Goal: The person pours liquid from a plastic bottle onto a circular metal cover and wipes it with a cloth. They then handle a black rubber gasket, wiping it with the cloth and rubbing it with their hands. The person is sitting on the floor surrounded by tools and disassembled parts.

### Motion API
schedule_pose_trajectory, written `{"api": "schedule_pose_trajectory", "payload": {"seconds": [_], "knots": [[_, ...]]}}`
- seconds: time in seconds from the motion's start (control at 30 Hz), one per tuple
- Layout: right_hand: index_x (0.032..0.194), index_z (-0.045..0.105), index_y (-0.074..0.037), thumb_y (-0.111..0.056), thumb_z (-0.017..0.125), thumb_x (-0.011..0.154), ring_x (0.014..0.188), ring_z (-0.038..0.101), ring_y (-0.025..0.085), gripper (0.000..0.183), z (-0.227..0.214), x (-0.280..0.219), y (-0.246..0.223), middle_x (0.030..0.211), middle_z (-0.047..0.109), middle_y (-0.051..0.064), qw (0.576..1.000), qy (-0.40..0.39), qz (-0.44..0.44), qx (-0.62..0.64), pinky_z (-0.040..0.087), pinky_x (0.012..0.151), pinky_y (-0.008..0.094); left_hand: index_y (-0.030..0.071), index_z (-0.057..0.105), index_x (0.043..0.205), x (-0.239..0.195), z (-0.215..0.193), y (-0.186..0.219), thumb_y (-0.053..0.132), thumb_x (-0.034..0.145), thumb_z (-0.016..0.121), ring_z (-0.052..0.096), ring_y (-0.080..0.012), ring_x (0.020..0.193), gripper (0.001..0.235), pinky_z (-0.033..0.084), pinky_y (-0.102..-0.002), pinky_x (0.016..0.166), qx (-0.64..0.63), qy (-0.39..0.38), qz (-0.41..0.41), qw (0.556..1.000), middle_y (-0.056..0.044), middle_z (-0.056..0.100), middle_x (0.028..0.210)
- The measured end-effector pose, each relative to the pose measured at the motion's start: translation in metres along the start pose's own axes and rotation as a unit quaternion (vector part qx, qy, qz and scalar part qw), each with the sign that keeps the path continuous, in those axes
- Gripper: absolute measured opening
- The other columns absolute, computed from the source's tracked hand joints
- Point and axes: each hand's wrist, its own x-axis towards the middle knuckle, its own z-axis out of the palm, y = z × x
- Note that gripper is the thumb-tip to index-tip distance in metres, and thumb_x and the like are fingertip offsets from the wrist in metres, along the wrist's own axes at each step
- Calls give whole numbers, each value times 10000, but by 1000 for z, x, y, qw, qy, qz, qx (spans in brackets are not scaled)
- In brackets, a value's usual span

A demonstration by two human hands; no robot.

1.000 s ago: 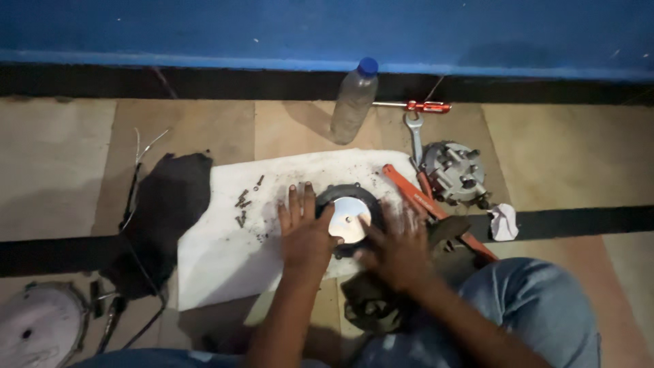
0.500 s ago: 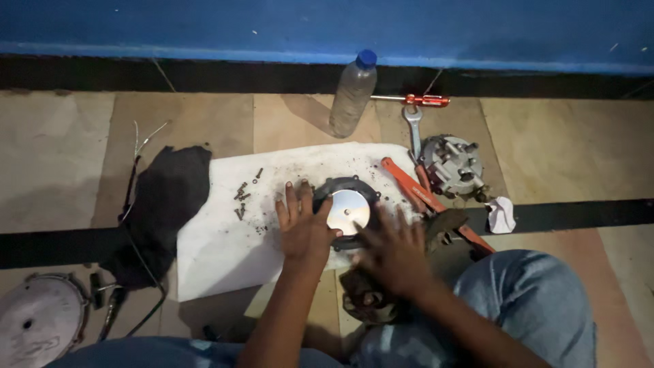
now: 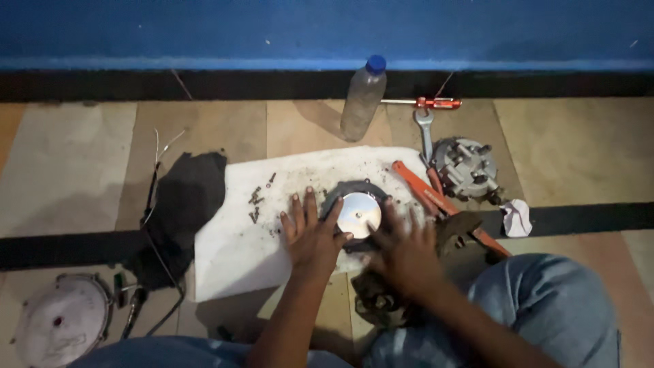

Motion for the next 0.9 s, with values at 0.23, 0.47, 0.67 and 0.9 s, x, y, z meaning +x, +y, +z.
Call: {"api": "schedule_pose_trajectory", "payload": {"seconds": [0.23, 0.47, 0.67, 0.9], "knots": [[1469, 514, -390, -619, 637, 845, 1504, 102, 484, 676, 3, 14, -5, 1679, 123, 148, 988, 96, -88, 88, 153, 1123, 687, 423, 447, 1495, 1, -5, -2, 486, 787, 792, 36, -404, 1553, 791, 35, -594, 1219, 1, -22, 12, 1000, -115, 135, 1683], [1472, 495, -357, -592, 659, 832, 1504, 104, 467, 701, -9, 22, -6, 1698, 134, 138, 977, 87, -179, 75, 156, 1134, 684, 465, 448, 1480, 14, -17, -10, 404, 793, 830, -29, -414, 1555, 789, -3, -588, 1217, -9, -111, 9, 994, -108, 58, 1700], [1484, 497, -351, -601, 681, 837, 1503, 126, 472, 718, -8, 22, -7, 1666, 151, 130, 974, 109, -169, 102, 161, 1118, 690, 440, 608, 1372, 18, -27, -16, 334, 700, 900, -9, -387, 1571, 740, 32, -596, 1222, -80, -72, 26, 994, -95, 112, 1698], [1537, 451, -365, -584, 703, 790, 1515, 116, 510, 818, -18, 21, -16, 1695, 131, 144, 981, 58, -162, 85, 156, 1132, 724, 428, 665, 1309, 19, -27, -14, 300, 659, 920, 3, -386, 1562, 710, 46, -607, 1219, -96, -50, 13, 994, -85, 124, 1696]]}}
